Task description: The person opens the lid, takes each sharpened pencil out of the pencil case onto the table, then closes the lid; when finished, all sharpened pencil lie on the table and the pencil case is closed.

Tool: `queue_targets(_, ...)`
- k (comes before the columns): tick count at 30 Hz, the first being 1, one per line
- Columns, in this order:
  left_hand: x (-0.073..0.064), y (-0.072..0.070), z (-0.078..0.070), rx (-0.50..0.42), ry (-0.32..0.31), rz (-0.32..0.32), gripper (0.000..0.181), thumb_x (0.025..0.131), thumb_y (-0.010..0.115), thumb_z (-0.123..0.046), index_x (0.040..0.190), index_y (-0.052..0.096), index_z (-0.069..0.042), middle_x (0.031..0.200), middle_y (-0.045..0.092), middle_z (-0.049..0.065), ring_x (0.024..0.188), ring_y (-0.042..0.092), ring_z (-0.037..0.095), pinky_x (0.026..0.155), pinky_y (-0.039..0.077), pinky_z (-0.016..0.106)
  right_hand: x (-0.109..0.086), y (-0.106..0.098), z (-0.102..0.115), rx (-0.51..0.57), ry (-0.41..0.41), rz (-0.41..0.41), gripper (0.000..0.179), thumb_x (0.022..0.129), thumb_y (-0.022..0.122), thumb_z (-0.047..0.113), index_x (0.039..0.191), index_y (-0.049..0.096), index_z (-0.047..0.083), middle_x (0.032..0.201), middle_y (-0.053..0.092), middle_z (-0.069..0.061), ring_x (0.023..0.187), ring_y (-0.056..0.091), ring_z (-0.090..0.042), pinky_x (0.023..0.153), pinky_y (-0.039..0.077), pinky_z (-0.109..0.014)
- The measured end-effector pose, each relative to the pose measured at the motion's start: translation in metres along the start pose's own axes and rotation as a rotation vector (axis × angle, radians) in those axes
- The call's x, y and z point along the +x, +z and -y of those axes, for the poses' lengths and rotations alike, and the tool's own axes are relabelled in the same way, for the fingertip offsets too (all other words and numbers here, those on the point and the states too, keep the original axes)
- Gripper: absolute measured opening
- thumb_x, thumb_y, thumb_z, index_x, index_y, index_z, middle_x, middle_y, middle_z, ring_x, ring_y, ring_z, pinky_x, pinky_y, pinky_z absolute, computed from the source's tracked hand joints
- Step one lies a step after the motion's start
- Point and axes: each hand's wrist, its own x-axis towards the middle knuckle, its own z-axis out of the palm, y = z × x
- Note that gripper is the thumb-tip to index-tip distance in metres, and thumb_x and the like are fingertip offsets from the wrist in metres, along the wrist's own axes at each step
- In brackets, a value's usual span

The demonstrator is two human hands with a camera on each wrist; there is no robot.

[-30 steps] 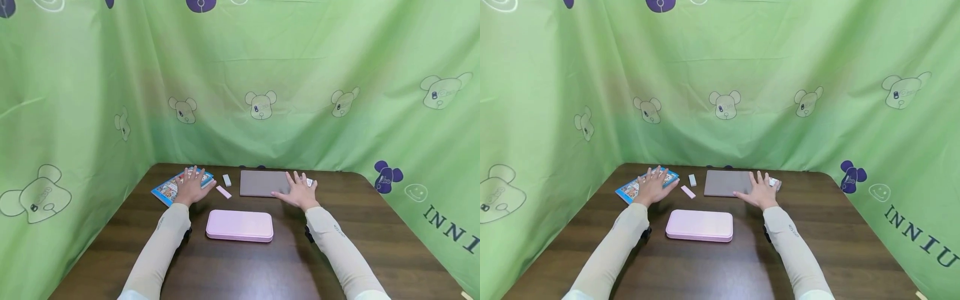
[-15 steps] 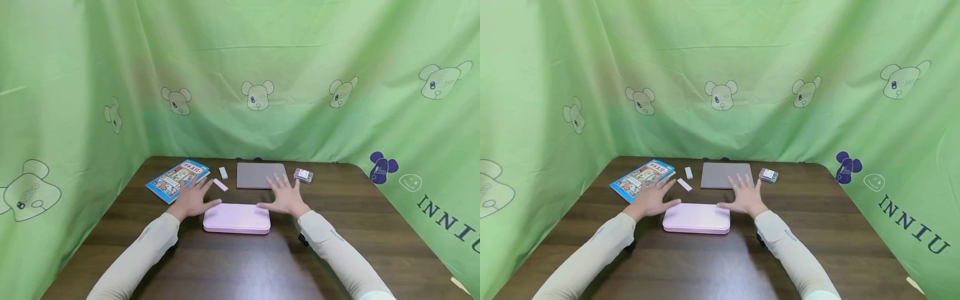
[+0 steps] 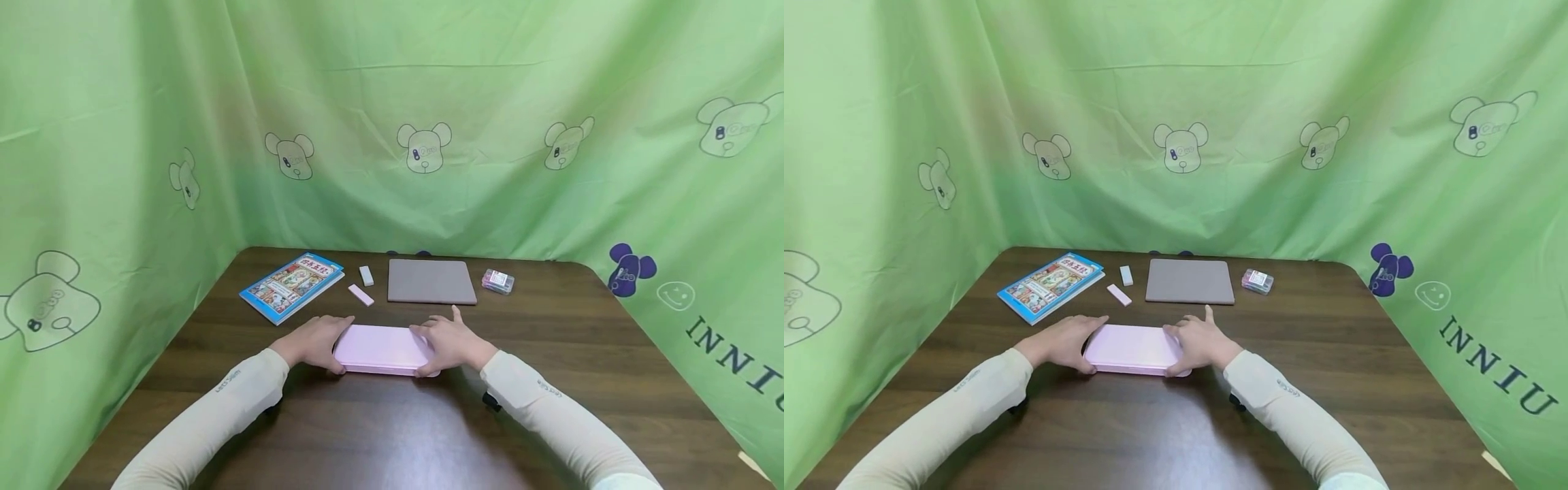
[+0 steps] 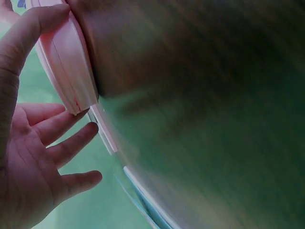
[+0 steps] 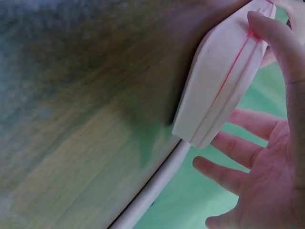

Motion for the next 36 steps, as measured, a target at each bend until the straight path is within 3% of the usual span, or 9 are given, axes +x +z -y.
queue_targets(5,0.001,0.002,0.002,-0.051,0.019,-0.020,0.101,0.062,0.081,-0.045,0.141,0.035,-0.003,0.137,0.049,0.010,0.121,0.045,0.026,0.103,0.038,0.044,0.004,-0.005,-0.004,0.064,-0.014,0.025,0.081,0.061,0.071,0.061,0.128,0.056,0.018,0.118,0.064,-0.001,0.123,0.047,-0.026,0.098,0.013,-0.073)
queue_targets(9,-0.001,0.005,0.007,-0.162,0.004,0.000,0.106,0.063,0.082,-0.042,0.144,0.026,-0.003,0.143,0.041,0.013,0.125,0.041,0.030,0.103,0.037,0.046,0.008,-0.011,-0.015,0.260,-0.044,0.043,0.065,0.067,0.070,0.051,0.122,0.062,0.017,0.114,0.067,-0.001,0.127,0.044,-0.034,0.099,0.012,-0.072)
queue_targets(12,-0.003,0.008,0.012,-0.284,-0.052,0.018,0.116,0.061,0.084,-0.042,0.148,0.015,-0.007,0.146,0.035,0.016,0.131,0.035,0.033,0.105,0.033,0.049,0.011,-0.014,-0.029,0.464,-0.081,0.041,0.050,0.075,0.068,0.045,0.114,0.067,0.014,0.111,0.068,-0.003,0.122,0.050,-0.033,0.104,0.026,-0.059)
queue_targets(14,-0.004,0.010,0.014,-0.333,-0.074,0.013,0.120,0.060,0.084,-0.043,0.148,0.011,-0.007,0.144,0.036,0.017,0.130,0.035,0.033,0.106,0.032,0.049,0.014,-0.017,-0.038,0.602,-0.087,0.022,0.040,0.081,0.067,0.040,0.108,0.070,0.010,0.106,0.070,-0.006,0.109,0.059,-0.028,0.096,0.042,-0.045)
queue_targets(16,-0.003,0.012,0.015,-0.354,-0.066,-0.008,0.121,0.059,0.085,-0.044,0.146,0.011,-0.006,0.141,0.039,0.017,0.129,0.036,0.032,0.107,0.031,0.048,0.015,-0.026,-0.042,0.709,-0.067,-0.012,0.032,0.086,0.063,0.031,0.103,0.071,0.005,0.102,0.070,-0.010,0.097,0.064,-0.023,0.086,0.050,-0.037)
queue_targets(20,-0.002,0.013,0.015,-0.373,-0.062,-0.019,0.123,0.058,0.085,-0.044,0.146,0.010,-0.003,0.138,0.043,0.012,0.126,0.038,0.028,0.107,0.030,0.046,0.025,-0.027,-0.060,0.878,0.014,-0.119,0.025,0.089,0.059,0.016,0.100,0.069,-0.004,0.089,0.071,-0.009,0.079,0.061,-0.014,0.073,0.050,-0.029)
queue_targets(27,-0.002,0.015,0.014,-0.414,-0.134,0.005,0.130,0.057,0.086,-0.045,0.148,0.000,-0.011,0.141,0.041,0.005,0.126,0.034,0.027,0.106,0.030,0.051,0.041,-0.004,-0.083,1.116,0.197,-0.188,0.034,0.091,0.058,0.019,0.110,0.060,-0.010,0.074,0.057,0.007,0.057,0.046,-0.006,0.051,0.039,-0.024)
queue_targets(31,-0.002,0.014,0.012,-0.415,-0.148,0.004,0.130,0.057,0.086,-0.044,0.148,-0.003,-0.015,0.142,0.041,0.003,0.126,0.034,0.027,0.106,0.030,0.051,0.050,0.004,-0.083,1.212,0.252,-0.220,0.036,0.091,0.058,0.018,0.111,0.057,-0.012,0.077,0.060,0.007,0.063,0.055,-0.003,0.061,0.049,-0.026)
queue_targets(36,0.001,0.011,0.012,-0.451,-0.094,0.010,0.125,0.059,0.086,-0.038,0.148,0.001,-0.015,0.141,0.039,0.011,0.128,0.035,0.029,0.108,0.027,0.049,0.059,0.011,-0.083,1.274,0.304,-0.284,0.034,0.090,0.059,0.012,0.110,0.057,-0.015,0.086,0.065,0.000,0.073,0.061,-0.004,0.078,0.053,-0.032)
